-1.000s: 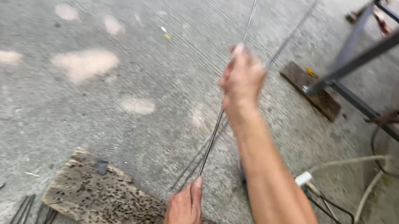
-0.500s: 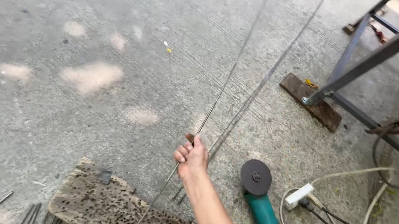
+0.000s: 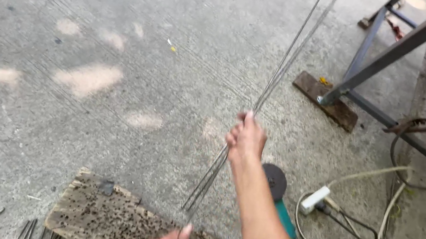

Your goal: Cutting metal rods to specific lengths using a handheld angle grinder on a fabrication floor

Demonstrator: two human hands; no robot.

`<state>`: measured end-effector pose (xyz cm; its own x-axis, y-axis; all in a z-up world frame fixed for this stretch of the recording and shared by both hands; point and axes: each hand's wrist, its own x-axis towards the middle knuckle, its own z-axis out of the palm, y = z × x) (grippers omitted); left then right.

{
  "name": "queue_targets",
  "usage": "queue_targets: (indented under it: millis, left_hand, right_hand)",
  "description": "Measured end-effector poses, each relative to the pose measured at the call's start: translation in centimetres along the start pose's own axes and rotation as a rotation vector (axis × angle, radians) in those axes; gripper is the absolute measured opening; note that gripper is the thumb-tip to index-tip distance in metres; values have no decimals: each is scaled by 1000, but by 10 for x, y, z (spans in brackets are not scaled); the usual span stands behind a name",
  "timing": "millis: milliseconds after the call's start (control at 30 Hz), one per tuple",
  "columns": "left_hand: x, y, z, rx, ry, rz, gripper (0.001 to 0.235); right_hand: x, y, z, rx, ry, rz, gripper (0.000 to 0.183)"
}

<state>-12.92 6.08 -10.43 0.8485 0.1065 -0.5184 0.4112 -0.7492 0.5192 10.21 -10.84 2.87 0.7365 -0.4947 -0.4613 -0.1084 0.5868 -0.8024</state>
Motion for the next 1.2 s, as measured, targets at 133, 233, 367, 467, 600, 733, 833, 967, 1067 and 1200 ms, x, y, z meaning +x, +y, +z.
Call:
queue_targets:
  millis: [133, 233, 367, 467, 600, 733, 833, 967, 1067, 1200]
  left_hand:
    - [-1, 37, -39, 17, -104, 56, 68]
    - [-15, 52, -46, -48, -296, 66, 68]
    - [22, 36, -6, 79, -335, -85, 70]
    - [0, 69, -35, 35, -353, -47, 68]
    - [46, 102, -48, -208, -322, 177, 71]
    - [68, 135, -65, -172, -392, 290, 67]
    - [95, 112, -60, -152, -374, 224, 71]
    - [128, 54, -21, -22, -141, 42, 35]
    - [140, 31, 10, -17, -164, 19, 33]
    - [126, 59, 9, -73, -185, 67, 32]
  right_hand:
    - [78, 33, -46, 137, -91, -50, 24]
    - [88, 55, -88, 156, 47, 170, 20]
    - [61, 55, -77, -102, -40, 146, 19]
    - [22, 51, -101, -218, -152, 110, 15]
    - [5, 75, -113, -523, -166, 88, 35]
    - [8, 95, -123, -677, -161, 141, 40]
    - [62, 136, -143, -666, -176, 210, 34]
    - [105, 170, -148, -1034, -54, 69, 46]
    - [126, 181, -157, -1363, 31, -50, 41]
    - [119, 179, -149, -1491, 45, -123, 53]
